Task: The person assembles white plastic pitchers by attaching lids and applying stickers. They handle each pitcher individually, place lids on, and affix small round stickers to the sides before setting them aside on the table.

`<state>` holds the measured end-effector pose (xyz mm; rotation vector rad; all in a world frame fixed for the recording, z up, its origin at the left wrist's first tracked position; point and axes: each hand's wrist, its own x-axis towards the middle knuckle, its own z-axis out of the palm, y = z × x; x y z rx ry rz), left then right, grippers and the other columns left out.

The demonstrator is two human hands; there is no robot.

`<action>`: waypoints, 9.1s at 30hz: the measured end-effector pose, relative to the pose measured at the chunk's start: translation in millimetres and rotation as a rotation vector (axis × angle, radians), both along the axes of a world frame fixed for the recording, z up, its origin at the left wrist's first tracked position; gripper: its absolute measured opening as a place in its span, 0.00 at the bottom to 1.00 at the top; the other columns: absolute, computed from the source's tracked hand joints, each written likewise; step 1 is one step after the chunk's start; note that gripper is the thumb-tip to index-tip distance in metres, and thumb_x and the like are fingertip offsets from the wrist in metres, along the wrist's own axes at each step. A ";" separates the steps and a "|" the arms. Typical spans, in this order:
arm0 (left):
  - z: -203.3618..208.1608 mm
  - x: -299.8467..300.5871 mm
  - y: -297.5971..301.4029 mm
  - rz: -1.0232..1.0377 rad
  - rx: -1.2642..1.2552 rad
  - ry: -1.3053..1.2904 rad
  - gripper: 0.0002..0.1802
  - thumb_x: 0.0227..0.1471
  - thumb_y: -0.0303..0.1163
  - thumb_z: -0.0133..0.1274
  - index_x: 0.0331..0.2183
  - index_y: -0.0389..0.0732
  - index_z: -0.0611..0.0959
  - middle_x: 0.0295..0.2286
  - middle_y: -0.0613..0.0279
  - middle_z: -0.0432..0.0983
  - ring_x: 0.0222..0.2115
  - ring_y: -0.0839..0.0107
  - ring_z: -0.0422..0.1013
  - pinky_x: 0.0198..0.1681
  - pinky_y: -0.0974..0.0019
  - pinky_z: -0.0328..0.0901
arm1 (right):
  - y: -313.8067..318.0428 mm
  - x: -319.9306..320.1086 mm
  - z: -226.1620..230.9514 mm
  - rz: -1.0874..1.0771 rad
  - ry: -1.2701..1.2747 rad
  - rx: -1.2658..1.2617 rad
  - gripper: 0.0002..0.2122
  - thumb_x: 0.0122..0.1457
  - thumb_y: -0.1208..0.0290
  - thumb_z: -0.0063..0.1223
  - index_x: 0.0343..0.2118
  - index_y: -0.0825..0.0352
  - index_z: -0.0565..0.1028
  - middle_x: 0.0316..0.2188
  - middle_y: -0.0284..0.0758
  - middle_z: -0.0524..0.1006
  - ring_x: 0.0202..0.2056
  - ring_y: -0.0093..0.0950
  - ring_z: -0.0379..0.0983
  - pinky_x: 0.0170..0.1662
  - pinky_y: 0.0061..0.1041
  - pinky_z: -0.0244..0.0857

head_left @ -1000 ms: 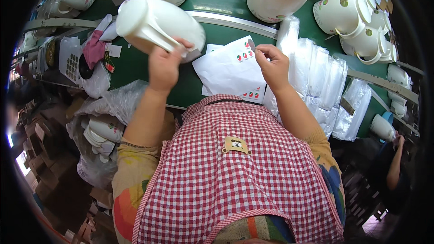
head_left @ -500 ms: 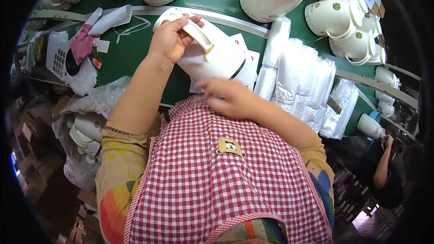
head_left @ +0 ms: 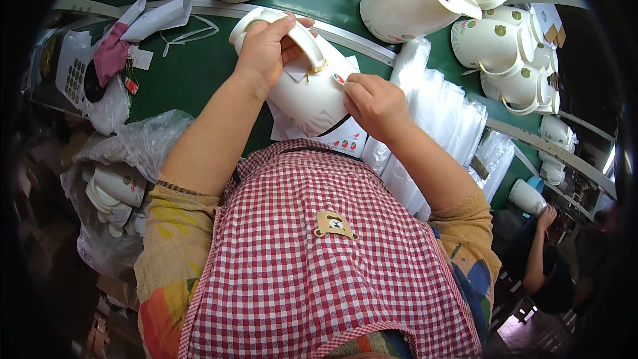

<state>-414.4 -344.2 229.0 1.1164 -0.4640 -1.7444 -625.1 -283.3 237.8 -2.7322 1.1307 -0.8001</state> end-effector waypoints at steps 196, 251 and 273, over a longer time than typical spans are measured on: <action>-202.2 425.9 530.0 0.090 0.710 -0.309 0.70 0.26 0.34 0.71 0.65 0.52 0.44 0.56 0.43 0.60 0.54 0.54 0.62 0.53 0.59 0.61 | 233.5 612.1 -276.7 0.671 1.159 1.749 0.56 0.40 0.56 0.69 0.66 0.56 0.38 0.62 0.44 0.54 0.60 0.43 0.55 0.46 0.46 0.69; 144.1 137.7 -145.7 -0.628 -0.459 -0.428 0.60 0.21 0.38 0.67 0.60 0.51 0.59 0.52 0.56 0.62 0.52 0.60 0.61 0.57 0.62 0.56 | -222.9 -31.6 148.0 -0.329 -0.733 1.163 0.44 0.39 0.51 0.59 0.62 0.52 0.54 0.46 0.41 0.70 0.33 0.29 0.74 0.15 0.21 0.57; 74.4 44.8 -354.4 -0.422 -1.374 -1.529 0.21 0.50 0.32 0.55 0.49 0.48 0.78 0.51 0.55 0.70 0.55 0.57 0.61 0.60 0.59 0.55 | -315.3 -25.2 131.7 -0.157 -0.463 0.042 0.13 0.49 0.67 0.63 0.37 0.66 0.79 0.34 0.37 0.79 0.34 0.30 0.76 0.37 0.25 0.69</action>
